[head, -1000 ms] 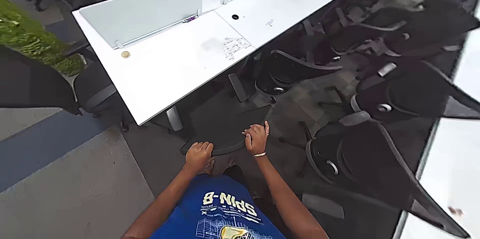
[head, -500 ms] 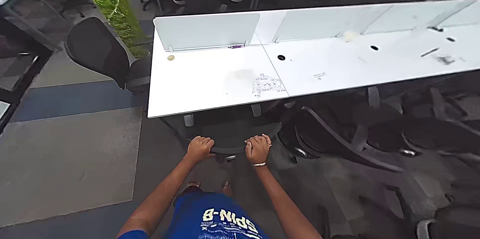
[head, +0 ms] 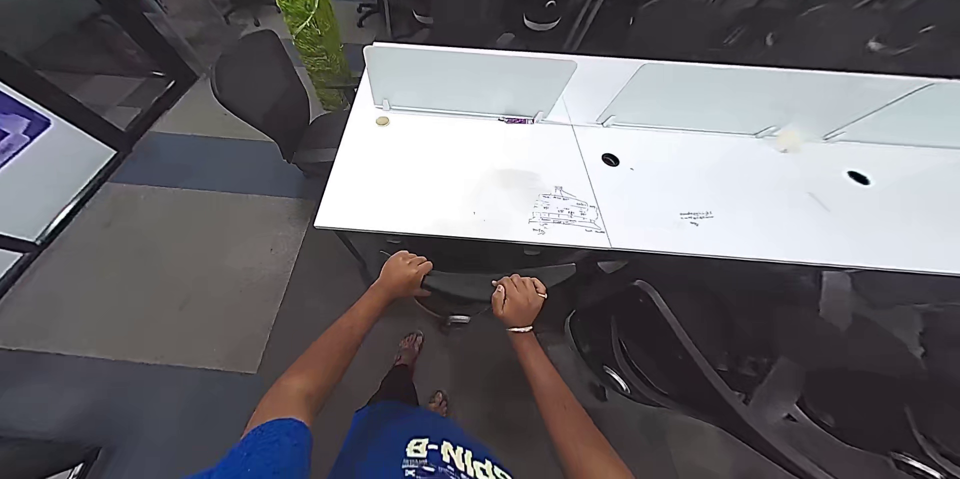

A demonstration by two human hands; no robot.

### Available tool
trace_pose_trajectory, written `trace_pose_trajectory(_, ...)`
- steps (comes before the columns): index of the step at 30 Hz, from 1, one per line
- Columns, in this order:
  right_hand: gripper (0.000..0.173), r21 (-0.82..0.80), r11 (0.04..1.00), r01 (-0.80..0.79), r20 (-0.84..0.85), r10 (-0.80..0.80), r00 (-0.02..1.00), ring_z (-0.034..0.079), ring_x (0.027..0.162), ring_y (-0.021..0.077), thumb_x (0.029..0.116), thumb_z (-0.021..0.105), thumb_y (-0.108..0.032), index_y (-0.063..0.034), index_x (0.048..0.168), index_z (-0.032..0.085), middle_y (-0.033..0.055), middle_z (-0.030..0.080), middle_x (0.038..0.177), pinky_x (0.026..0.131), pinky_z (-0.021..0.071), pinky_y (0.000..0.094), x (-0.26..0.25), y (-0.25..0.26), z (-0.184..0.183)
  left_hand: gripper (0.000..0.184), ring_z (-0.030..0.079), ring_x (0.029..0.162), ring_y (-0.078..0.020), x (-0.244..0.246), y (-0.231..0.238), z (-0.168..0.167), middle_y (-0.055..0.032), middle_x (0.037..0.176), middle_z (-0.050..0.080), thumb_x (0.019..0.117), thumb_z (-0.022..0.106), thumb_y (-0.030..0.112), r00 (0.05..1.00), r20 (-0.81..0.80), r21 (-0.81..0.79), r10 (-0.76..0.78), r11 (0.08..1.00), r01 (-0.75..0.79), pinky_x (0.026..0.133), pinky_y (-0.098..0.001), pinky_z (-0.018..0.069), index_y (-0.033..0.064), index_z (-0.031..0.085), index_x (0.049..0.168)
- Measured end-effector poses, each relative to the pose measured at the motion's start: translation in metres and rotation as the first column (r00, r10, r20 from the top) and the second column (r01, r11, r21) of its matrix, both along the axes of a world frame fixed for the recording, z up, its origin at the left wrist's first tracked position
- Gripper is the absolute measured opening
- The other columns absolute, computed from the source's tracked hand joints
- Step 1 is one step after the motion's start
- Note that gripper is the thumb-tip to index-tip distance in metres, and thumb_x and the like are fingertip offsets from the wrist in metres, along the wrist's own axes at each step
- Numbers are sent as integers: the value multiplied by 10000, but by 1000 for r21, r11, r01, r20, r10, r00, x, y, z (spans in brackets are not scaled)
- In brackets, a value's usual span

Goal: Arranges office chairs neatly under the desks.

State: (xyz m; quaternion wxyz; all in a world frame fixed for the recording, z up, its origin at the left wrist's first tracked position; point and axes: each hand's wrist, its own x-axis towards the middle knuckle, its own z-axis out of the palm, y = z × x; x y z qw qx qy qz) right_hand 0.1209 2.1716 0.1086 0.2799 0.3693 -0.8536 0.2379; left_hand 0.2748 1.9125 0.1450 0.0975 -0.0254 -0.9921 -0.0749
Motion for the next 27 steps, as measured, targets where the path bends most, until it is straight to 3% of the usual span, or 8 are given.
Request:
trace_pose_trajectory(3,515,38,999,-32,1,32,999,672,769,240,972,339,-419,-153,729,707,46,692,734,921,464,471,0,4,5,457,716,738,-273,2,-1,-4,-91,790,715,703,836,497,997,-77,-2,-12,1000,12,656,-460,557,93,678,848)
trace_pose_trajectory(8,490,104,994,-45,62,39,997,677,771,240,954,367,-422,-151,758,724,47,700,752,914,470,481,9,10,7,464,714,818,-289,10,3,4,-98,868,722,765,785,521,997,75,85,-7,996,1,712,-469,554,95,692,922)
trace_pose_trajectory(12,441,202,975,-94,252,41,967,711,863,232,976,443,-416,-141,828,754,46,739,853,951,495,498,10,21,22,811,636,1184,-307,-11,28,29,-101,1279,682,752,744,713,867,491,255,-87,966,-47,990,-542,488,183,631,1355)
trace_pose_trajectory(14,366,153,978,-142,421,65,905,713,1027,229,996,520,-372,-118,914,771,53,766,1001,1048,476,479,14,28,38,949,561,1325,-303,-26,54,36,-119,1447,591,734,790,681,834,508,329,-213,943,41,1103,-551,413,169,522,1486)
trace_pose_trajectory(16,316,20,996,-92,514,69,855,675,1185,255,1002,568,-321,-88,969,778,81,758,1122,1149,440,476,27,44,50,944,470,1428,-305,-43,87,41,-143,1560,478,811,796,564,819,465,428,-337,895,126,1186,-525,345,124,420,1557)
trace_pose_trajectory(19,307,-64,986,155,486,-105,867,652,1221,260,992,571,-337,-115,989,782,76,748,1151,1148,431,491,63,87,68,663,421,1465,-338,-67,140,46,-164,1550,487,894,748,403,856,210,572,-473,769,285,1210,-516,335,118,558,1461)
trace_pose_trajectory(22,310,-7,896,444,428,-399,811,610,1290,267,993,564,-386,-171,1045,781,55,734,1204,1194,349,558,120,151,84,422,481,1432,-285,-78,202,54,-103,1462,590,939,691,330,816,-67,625,-574,613,483,1199,-505,366,143,673,1317)
trace_pose_trajectory(27,361,117,496,861,390,-820,419,523,1388,345,984,554,-430,-199,1166,762,91,678,1337,1203,278,639,241,245,106,290,556,1361,-229,-69,319,72,-48,1367,663,998,620,310,413,-149,568,-899,264,780,1145,-451,431,154,707,1226)
